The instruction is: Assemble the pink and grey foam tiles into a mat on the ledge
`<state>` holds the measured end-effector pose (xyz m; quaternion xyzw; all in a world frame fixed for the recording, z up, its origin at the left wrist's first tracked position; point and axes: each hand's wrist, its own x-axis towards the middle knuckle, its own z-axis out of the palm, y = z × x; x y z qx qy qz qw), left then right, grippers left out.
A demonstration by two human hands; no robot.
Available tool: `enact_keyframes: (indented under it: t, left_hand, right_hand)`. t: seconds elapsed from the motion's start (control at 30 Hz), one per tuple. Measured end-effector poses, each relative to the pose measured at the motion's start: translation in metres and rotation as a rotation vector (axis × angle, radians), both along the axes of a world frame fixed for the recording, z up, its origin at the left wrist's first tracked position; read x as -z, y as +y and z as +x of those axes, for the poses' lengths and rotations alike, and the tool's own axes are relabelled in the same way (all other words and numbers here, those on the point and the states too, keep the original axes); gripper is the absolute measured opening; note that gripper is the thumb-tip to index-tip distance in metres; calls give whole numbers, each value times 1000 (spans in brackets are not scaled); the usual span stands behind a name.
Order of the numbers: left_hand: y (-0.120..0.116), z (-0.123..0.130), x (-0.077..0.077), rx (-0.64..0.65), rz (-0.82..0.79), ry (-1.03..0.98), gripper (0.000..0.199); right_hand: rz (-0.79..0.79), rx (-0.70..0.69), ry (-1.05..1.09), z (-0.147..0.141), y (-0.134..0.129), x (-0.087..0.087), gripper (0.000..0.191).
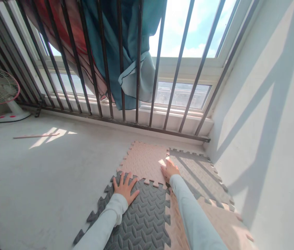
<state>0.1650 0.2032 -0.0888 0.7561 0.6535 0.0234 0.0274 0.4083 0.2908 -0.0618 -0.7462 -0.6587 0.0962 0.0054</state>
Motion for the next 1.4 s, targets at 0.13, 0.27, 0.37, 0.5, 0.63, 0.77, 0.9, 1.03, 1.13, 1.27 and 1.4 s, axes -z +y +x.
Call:
enact_keyframes:
  t: [0.13, 0.27, 0.37, 0.5, 0.63, 0.77, 0.9, 1.03, 1.13, 1.27, 1.4]
  left_hand:
    - [0, -1, -1, 6, -18, -15, 51]
    - [1, -1, -1, 5, -27, -21, 51]
    - [1, -2, 2, 14, -19, -37, 51]
    - [2, -3, 4, 19, -16, -43, 53]
    - [3, -4, 4, 15, -24, -39, 53]
    - [2, -3, 8, 22, 18, -37, 53]
    - [2, -3, 11, 19, 34, -36, 53]
    - [3, -4, 13, 26, 36, -45, 53]
    - [3, -6, 15, 27, 47, -39, 54]
    - [2, -8, 16, 37, 49, -39, 54]
    - [2, -9, 16, 43, 38, -41, 54]
  right_hand:
    - [7, 32, -17, -3, 10, 2, 59]
    - [60, 19, -46, -7, 11, 3, 59]
    - [85, -18, -52, -6, 14, 0, 56]
    - [126, -27, -54, -1, 23, -3, 54]
    - [145, 36, -74, -2, 34, -1, 60]
    - [185, 52, -99, -7, 42, 3, 63]
    - [243, 19, -144, -7, 49, 7, 57]
    - [225, 18, -160, -2, 57, 7, 52]
    - [226, 37, -148, 1, 64, 6, 54]
    - [211, 74, -123, 2, 71, 6, 61]
    - [229, 77, -130, 0, 75, 8, 64]
